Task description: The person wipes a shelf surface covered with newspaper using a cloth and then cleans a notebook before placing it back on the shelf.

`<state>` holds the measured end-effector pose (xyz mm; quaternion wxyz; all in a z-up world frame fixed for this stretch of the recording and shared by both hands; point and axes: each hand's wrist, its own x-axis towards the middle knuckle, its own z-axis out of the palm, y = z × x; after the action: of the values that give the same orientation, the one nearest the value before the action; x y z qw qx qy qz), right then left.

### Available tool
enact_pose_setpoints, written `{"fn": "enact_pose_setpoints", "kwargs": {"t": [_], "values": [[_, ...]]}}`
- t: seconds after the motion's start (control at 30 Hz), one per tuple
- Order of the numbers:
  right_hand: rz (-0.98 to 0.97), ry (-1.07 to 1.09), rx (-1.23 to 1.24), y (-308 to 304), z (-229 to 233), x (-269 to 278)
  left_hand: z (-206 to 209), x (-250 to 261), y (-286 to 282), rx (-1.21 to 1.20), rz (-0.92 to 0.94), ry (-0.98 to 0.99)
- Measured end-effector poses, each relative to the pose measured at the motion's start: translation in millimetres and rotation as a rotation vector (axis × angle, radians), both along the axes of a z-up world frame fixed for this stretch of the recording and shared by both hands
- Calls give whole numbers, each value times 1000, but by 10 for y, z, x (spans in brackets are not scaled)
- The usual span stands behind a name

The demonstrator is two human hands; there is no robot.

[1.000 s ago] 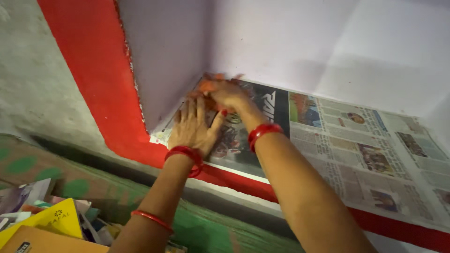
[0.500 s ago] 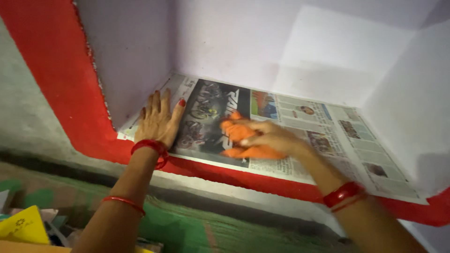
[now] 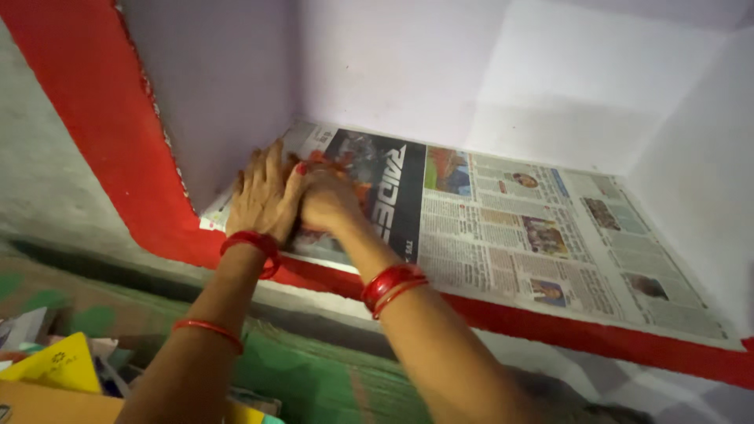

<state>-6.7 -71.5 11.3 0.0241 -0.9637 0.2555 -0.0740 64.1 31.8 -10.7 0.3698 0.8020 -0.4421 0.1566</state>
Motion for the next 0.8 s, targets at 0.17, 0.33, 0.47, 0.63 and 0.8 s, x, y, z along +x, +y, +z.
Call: {"fn": "enact_pose_setpoints", "kwargs": {"t": [0.17,0.33,0.47,0.63,0.8], "values": [[128,-171,125,118,-79,-680,48,-40,67,-13,-83,108],[38,-244,66,-316,87,-1979,-3,-12,60,327,-22,-138],[-181,-146,-32,-830,209,-2906,-57,24,11,269,-19,-64],[-676,-60,120,-821,394,-2942,-85,39,11,283,-28,-158],[-32,-296,-40,-189,132,-1796,-88,50,19,301,-20,-191]]}}
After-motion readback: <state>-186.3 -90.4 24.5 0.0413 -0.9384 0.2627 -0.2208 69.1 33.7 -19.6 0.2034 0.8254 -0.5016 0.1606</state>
